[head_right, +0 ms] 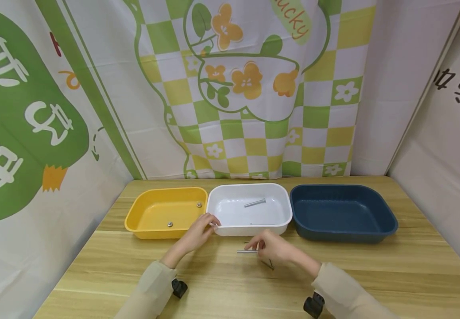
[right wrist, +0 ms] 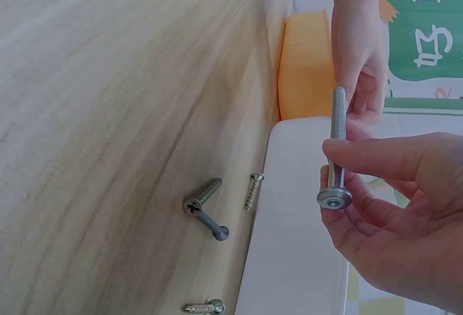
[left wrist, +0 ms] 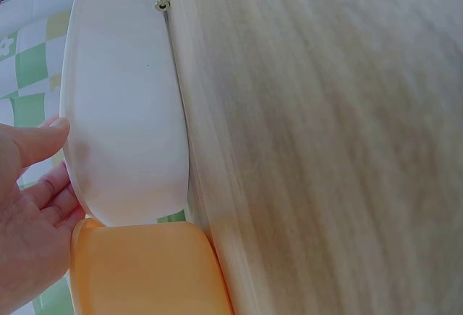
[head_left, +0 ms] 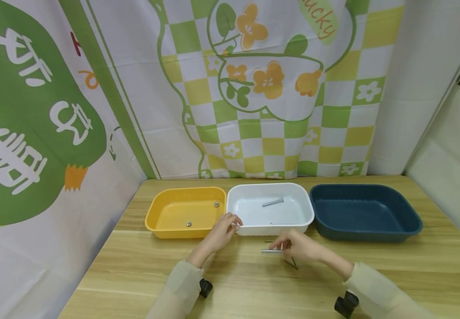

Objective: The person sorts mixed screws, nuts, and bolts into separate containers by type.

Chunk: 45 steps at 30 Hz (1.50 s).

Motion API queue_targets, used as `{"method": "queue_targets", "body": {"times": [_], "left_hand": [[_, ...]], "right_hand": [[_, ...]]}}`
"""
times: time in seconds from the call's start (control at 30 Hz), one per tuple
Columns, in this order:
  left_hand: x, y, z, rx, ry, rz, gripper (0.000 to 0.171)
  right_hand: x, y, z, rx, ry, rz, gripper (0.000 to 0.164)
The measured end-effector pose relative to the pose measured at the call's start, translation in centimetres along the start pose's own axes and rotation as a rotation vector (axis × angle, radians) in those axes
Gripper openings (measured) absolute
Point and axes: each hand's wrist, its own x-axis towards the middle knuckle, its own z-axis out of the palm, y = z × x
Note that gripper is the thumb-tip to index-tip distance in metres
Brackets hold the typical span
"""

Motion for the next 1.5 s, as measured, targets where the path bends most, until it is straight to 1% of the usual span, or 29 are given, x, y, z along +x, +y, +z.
{"method": "queue_targets", "body": {"times": [0.2,0.27,0.53,0.73,0.97,1.2,1.5], "left_hand": [[0.0,-0.1,0.0,0.001,0.000,0.004,0.006],[0.0,-0.1,0.0,0.002,-0.002,0.003,0.006],[0.0,-0.1,0.0,0.004,-0.001,-0.001,0.006],[0.0,0.1,-0.1,-0.002,-0.002,-0.006,0.006],[-0.1,0.0,-0.1,0.000,-0.004,-0.004,0.006],[0.0,-0.1,0.0,0.002,-0.010,-0.015,0.006],[0.0,0.1,-0.1,-0.002,-0.007,-0.005,0.006]], "right_hand": [[0.2,-0.1,-0.5,0.012,0.000,0.045,0.031],[0.3,0.0,-0.6,0.015,0.003,0.048,0.030],[0.5,-0.1,-1.2,-0.026,0.030,-0.012,0.024],[0.7,-0.2,-1.8,-0.034,0.030,-0.017,0.023],[1.0,0.0,-2.5,-0.051,0.040,0.025,0.025],[1.4,-0.2,-3.3,-0.050,0.041,0.048,0.025],[2.0,0.2,-4.1,-0.058,0.053,0.063,0.023]]}}
